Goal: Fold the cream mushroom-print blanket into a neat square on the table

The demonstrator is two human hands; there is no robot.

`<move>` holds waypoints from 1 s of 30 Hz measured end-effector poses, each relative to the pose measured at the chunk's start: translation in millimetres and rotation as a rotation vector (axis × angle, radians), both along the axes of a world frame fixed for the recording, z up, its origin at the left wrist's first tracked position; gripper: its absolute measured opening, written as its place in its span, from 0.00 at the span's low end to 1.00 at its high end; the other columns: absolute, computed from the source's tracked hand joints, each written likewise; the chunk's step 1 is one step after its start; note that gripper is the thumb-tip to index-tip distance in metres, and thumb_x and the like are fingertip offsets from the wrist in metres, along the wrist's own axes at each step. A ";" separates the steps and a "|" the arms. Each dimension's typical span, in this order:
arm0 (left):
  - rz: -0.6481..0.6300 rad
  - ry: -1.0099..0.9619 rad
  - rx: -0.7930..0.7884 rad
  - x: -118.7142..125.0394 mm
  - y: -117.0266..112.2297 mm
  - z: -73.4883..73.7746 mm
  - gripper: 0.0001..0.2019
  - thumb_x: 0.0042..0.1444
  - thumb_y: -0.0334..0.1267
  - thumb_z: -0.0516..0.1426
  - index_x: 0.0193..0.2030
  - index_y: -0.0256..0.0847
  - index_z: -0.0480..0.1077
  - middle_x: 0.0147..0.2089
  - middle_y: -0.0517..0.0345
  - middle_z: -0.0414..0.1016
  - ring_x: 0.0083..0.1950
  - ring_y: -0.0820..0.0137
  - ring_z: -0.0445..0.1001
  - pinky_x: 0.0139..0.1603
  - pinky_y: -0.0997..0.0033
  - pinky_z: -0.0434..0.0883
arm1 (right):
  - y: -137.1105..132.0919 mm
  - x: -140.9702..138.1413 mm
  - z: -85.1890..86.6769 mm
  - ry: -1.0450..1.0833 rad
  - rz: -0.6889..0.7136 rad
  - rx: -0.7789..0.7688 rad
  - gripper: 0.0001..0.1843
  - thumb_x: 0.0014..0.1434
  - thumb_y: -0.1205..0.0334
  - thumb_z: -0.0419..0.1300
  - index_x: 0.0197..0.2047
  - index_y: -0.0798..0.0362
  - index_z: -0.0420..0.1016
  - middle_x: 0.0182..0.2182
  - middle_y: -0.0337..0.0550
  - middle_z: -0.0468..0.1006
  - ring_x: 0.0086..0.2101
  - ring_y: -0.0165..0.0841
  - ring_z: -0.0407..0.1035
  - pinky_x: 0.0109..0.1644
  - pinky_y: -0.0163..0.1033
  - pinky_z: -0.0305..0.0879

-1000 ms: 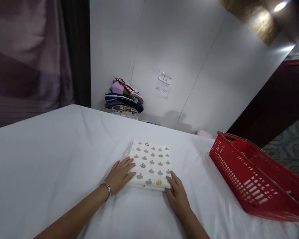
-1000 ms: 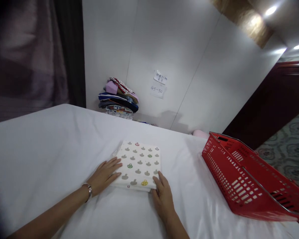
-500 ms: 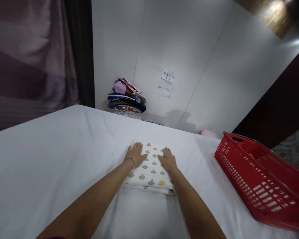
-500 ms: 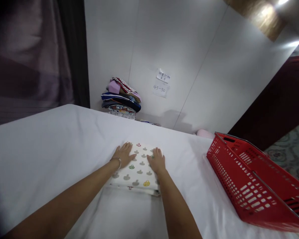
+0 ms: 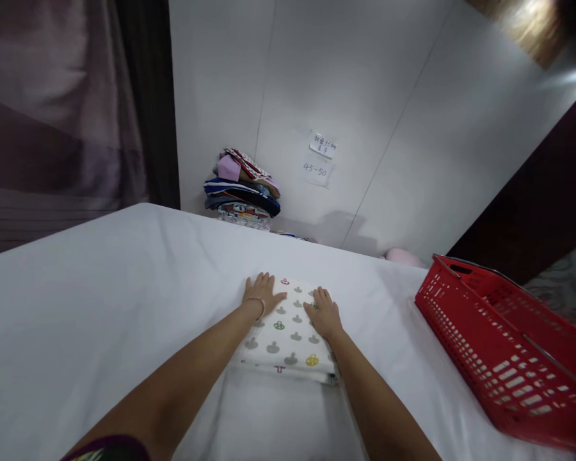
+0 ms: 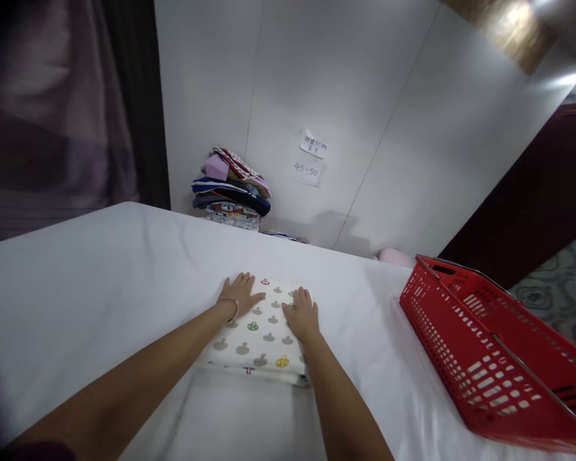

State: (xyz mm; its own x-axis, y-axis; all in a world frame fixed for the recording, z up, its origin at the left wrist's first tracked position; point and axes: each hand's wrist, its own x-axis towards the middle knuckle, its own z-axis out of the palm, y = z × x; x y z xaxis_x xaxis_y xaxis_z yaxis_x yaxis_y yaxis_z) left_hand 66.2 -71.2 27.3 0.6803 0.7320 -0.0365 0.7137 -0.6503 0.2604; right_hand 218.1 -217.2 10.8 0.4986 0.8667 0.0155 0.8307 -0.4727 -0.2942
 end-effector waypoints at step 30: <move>-0.046 -0.079 -0.079 -43.9 -3.0 -15.5 0.35 0.54 0.57 0.43 0.66 0.42 0.48 0.71 0.55 0.36 0.69 0.57 0.39 0.64 0.47 0.43 | -45.9 -23.9 -11.3 -0.044 0.039 0.099 0.31 0.61 0.47 0.47 0.63 0.53 0.54 0.64 0.49 0.48 0.63 0.44 0.39 0.62 0.58 0.43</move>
